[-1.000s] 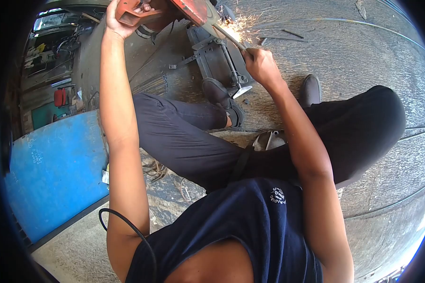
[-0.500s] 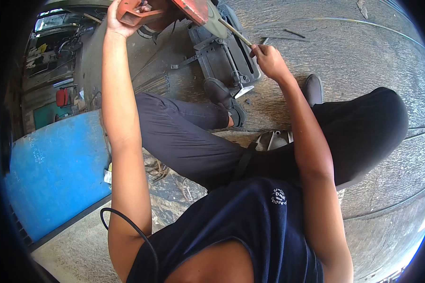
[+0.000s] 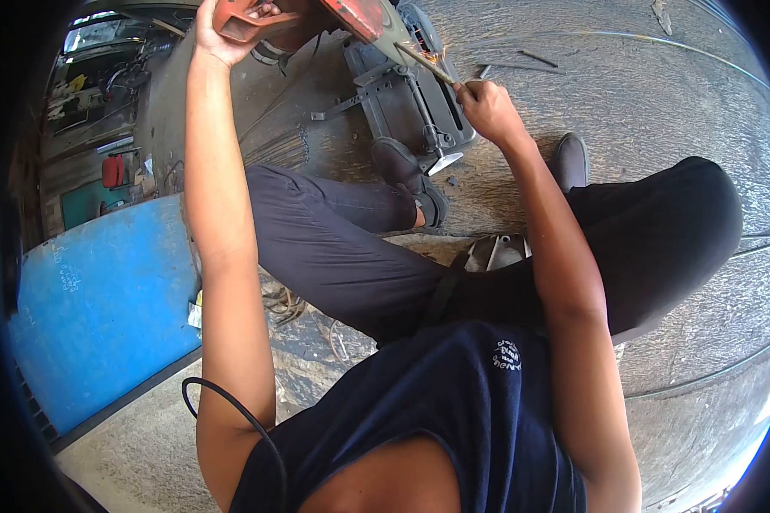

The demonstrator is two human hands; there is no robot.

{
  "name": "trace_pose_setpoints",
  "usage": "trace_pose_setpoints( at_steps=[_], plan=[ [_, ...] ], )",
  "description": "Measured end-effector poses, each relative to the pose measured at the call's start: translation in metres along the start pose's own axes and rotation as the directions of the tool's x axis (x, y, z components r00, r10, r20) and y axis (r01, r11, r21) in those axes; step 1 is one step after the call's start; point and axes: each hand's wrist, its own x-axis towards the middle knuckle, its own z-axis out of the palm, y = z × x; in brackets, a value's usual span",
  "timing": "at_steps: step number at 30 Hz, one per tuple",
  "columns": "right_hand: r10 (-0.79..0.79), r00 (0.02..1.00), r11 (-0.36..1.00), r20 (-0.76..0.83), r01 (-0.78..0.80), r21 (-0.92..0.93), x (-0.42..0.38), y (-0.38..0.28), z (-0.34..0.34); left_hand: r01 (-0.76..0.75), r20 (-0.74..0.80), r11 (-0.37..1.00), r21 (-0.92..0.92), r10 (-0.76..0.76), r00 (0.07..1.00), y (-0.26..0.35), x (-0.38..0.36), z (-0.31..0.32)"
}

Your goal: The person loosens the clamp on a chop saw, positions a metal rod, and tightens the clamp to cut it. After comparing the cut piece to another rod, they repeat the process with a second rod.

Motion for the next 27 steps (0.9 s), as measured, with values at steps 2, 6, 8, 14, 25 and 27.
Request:
trace_pose_setpoints(
  at_steps=[2, 6, 8, 14, 25, 27],
  plan=[
    [-0.041, 0.999, 0.999, -0.029, 0.041, -0.019, 0.000, 0.003, 0.001, -0.013, 0.021, 1.000, 0.021, 0.013, 1.000, 0.001, -0.001, 0.003],
    [-0.109, 0.992, 0.992, -0.063, 0.105, -0.068, -0.001, 0.003, 0.001, -0.032, 0.030, 0.998, 0.048, 0.030, 0.999, 0.001, -0.004, 0.009],
    [-0.122, 0.990, 0.989, -0.075, 0.115, -0.094, -0.001, 0.004, 0.002, -0.041, 0.030, 0.997, 0.058, 0.040, 0.999, 0.000, -0.003, 0.006],
    [-0.243, 0.961, 0.966, -0.135, 0.226, -0.130, -0.003, 0.008, 0.005, -0.045, 0.030, 0.998, 0.035, 0.044, 0.999, -0.001, -0.007, 0.013],
    [-0.260, 0.957, 0.950, -0.129, 0.230, -0.210, -0.004, 0.008, 0.008, -0.009, -0.057, 0.998, 0.062, 0.013, 0.998, 0.000, 0.004, -0.004],
    [-0.240, 0.961, 0.953, -0.135, 0.207, -0.223, -0.004, 0.009, 0.009, -0.012, -0.047, 0.998, 0.059, 0.015, 0.999, -0.001, 0.003, -0.001]
  ],
)
